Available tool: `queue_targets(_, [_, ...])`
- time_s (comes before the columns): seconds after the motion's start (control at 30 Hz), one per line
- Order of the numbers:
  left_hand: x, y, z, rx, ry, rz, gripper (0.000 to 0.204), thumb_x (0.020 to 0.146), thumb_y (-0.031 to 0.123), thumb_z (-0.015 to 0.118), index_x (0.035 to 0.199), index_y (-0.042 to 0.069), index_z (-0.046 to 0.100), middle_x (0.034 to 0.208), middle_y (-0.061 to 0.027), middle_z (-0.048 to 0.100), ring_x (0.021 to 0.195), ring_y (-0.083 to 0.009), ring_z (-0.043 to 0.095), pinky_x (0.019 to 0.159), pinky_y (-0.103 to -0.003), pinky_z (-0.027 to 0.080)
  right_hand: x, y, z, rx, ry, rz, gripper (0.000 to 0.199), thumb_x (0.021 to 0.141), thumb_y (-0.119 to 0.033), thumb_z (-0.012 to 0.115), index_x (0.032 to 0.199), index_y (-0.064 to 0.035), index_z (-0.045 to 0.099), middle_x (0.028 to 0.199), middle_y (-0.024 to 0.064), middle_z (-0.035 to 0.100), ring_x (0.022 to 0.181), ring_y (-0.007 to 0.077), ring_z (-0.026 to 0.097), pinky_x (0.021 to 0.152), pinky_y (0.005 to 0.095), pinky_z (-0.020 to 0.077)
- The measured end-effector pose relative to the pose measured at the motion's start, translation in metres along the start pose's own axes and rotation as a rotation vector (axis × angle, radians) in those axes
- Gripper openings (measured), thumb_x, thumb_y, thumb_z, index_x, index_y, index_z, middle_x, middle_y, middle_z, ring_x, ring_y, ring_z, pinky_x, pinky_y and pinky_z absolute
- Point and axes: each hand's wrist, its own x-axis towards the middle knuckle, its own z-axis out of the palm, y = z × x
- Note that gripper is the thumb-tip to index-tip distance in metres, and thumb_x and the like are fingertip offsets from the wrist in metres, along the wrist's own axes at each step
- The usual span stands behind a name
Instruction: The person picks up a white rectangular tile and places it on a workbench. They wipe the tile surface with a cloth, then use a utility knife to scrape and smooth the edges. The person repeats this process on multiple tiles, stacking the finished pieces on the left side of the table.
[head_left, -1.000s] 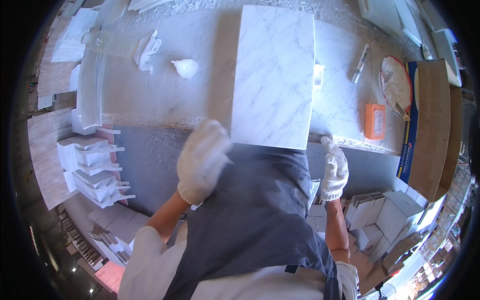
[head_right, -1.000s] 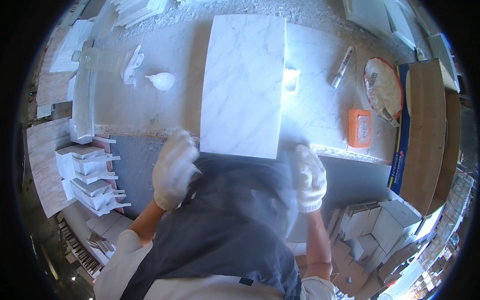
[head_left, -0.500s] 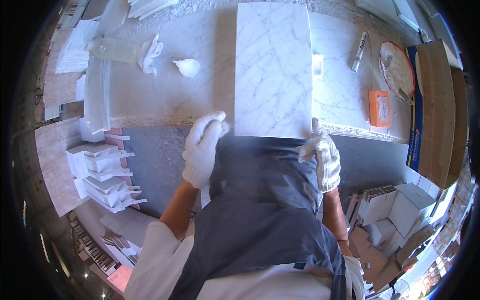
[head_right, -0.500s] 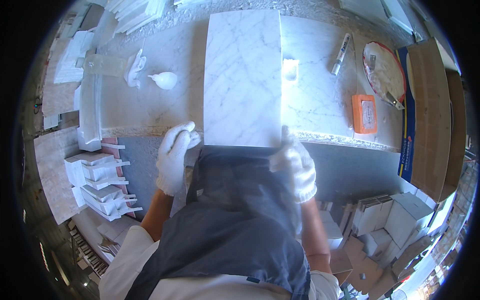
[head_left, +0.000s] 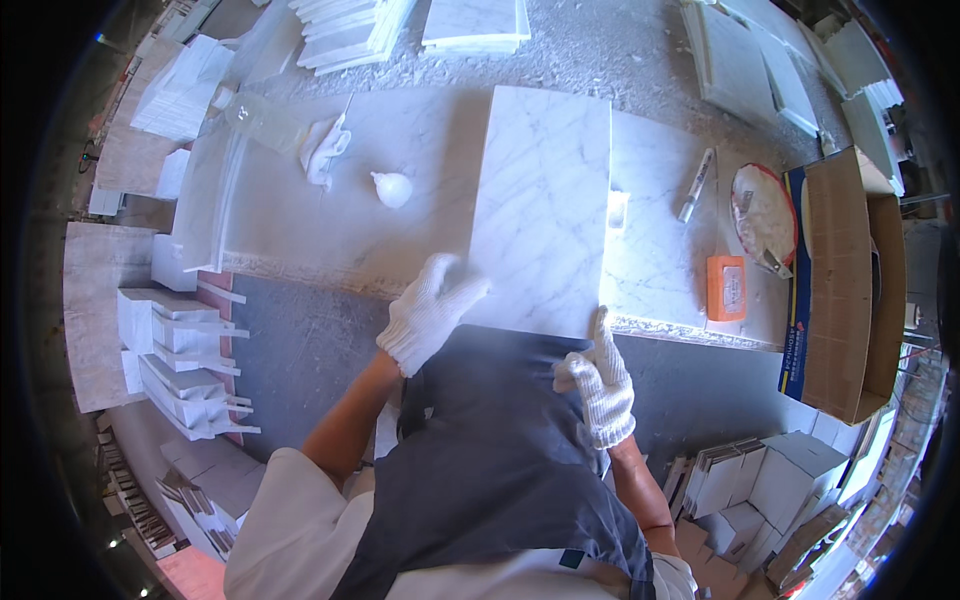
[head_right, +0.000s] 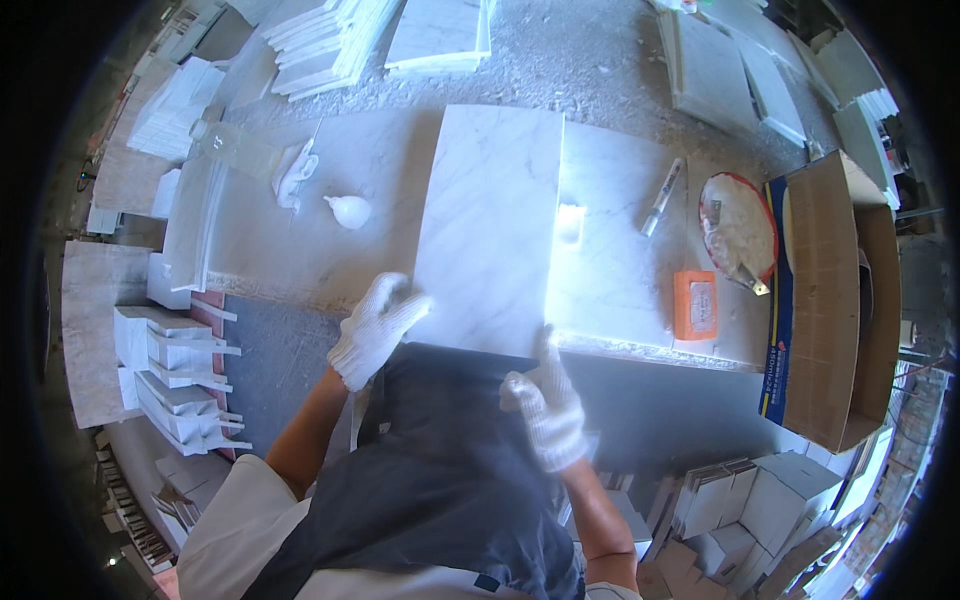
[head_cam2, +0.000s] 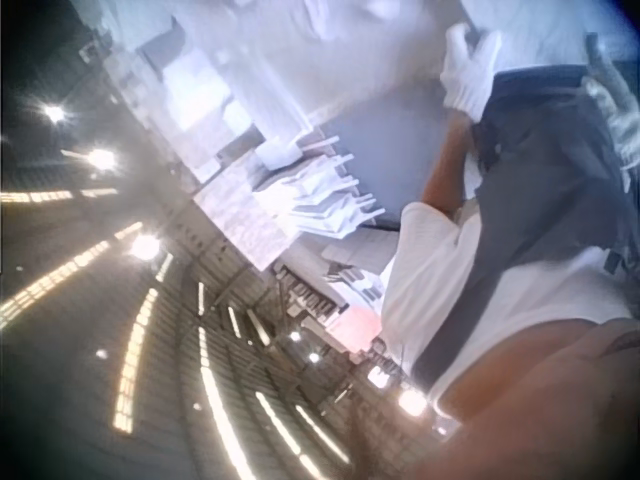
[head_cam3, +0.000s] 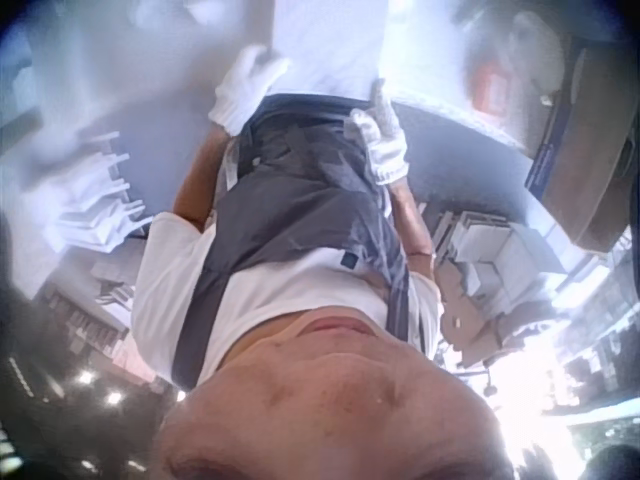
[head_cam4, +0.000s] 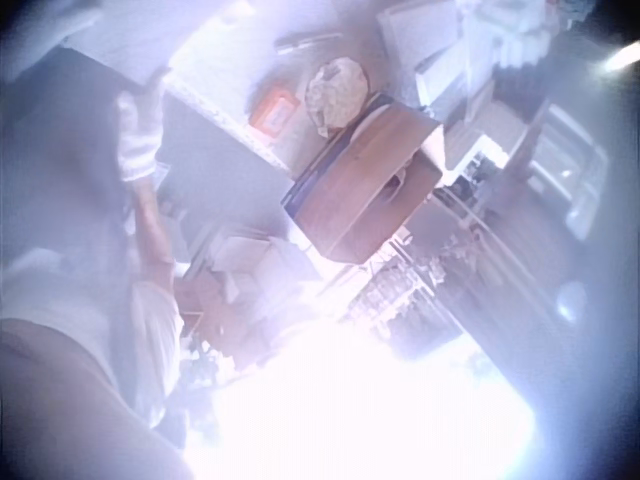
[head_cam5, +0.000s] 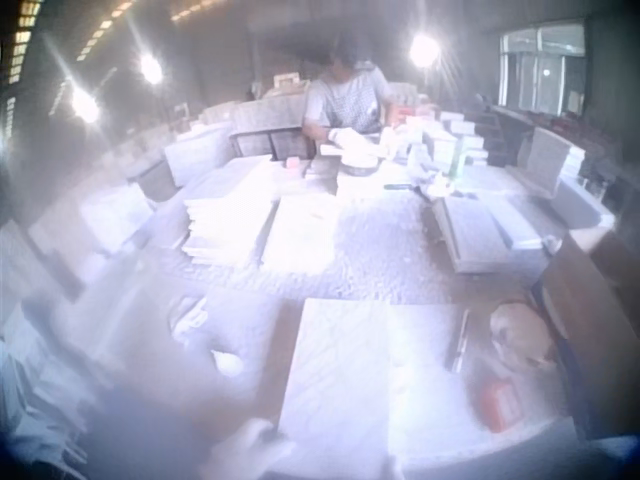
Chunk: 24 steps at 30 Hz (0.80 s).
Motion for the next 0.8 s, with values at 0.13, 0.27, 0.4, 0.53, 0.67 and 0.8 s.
queue_targets(0.13, [0.013, 0.001, -0.003, 0.015, -0.052, -0.088, 0.076, 0.091, 0.063, 0.071, 0.140, 0.006, 0.058, 0.128, -0.0230, 0.069, 0.121, -0.0362, 0.066, 0.105, -0.044, 0.049, -0.001, 0.003, -0.001, -0.042, -0.037, -0.072, 0.084, 0.106, -0.017, 0.068, 0.168, 0.0004, 0.015, 0.084, 0.0046, 0.066, 0.075, 0.0112, 0.063, 0.073, 0.0280, 0.0567])
queue_targets(0.27, [0.028, 0.002, -0.001, -0.016, -0.001, -0.136, 0.063, 0.098, 0.052, 0.071, 0.135, 0.001, 0.064, 0.117, -0.0142, 0.072, 0.106, -0.0194, 0.067, 0.093, -0.036, 0.054, -0.004, 0.008, 0.010, 0.123, -0.091, -0.180, 0.088, 0.105, -0.021, 0.070, 0.166, 0.0059, 0.013, 0.081, 0.0041, 0.067, 0.073, 0.0113, 0.063, 0.072, 0.0277, 0.0564])
queue_targets(0.4, [0.035, -0.007, -0.015, -0.007, 0.015, -0.058, 0.060, 0.100, 0.048, 0.071, 0.137, 0.001, 0.066, 0.127, -0.0144, 0.072, 0.120, -0.0223, 0.067, 0.103, -0.035, 0.052, -0.008, 0.012, 0.031, -0.174, -0.251, -0.161, 0.088, 0.100, -0.017, 0.074, 0.160, 0.0175, 0.019, 0.078, 0.0030, 0.068, 0.072, 0.0090, 0.065, 0.076, 0.0261, 0.0564])
queue_targets(0.53, [0.037, -0.018, -0.015, -0.180, -0.001, 0.050, 0.054, 0.101, 0.042, 0.072, 0.136, 0.001, 0.067, 0.125, -0.0136, 0.073, 0.117, -0.0195, 0.067, 0.100, -0.034, 0.053, -0.009, 0.013, 0.032, -0.096, -0.242, -0.119, 0.073, 0.100, -0.009, 0.069, 0.154, 0.0215, 0.029, 0.081, 0.0051, 0.073, 0.076, 0.0102, 0.068, 0.089, 0.0263, 0.0558])
queue_targets(0.67, [0.027, -0.010, -0.002, -0.216, 0.044, 0.031, 0.057, 0.099, 0.046, 0.070, 0.134, 0.000, 0.067, 0.125, -0.0144, 0.073, 0.119, -0.0246, 0.066, 0.104, -0.038, 0.050, -0.007, 0.008, 0.015, -0.026, -0.218, -0.101, 0.064, 0.104, -0.010, 0.066, 0.155, 0.0145, 0.038, 0.089, 0.0089, 0.077, 0.081, 0.0142, 0.072, 0.087, 0.0286, 0.0574])
queue_targets(0.8, [0.006, 0.011, -0.009, -0.184, 0.086, -0.028, 0.051, 0.098, 0.041, 0.071, 0.128, 0.000, 0.068, 0.118, -0.0128, 0.073, 0.110, -0.0203, 0.066, 0.096, -0.037, 0.051, -0.004, -0.001, 0.006, -0.066, -0.220, -0.089, 0.060, 0.105, -0.009, 0.065, 0.156, 0.0096, 0.041, 0.090, 0.0100, 0.078, 0.082, 0.0155, 0.073, 0.084, 0.0297, 0.0579])
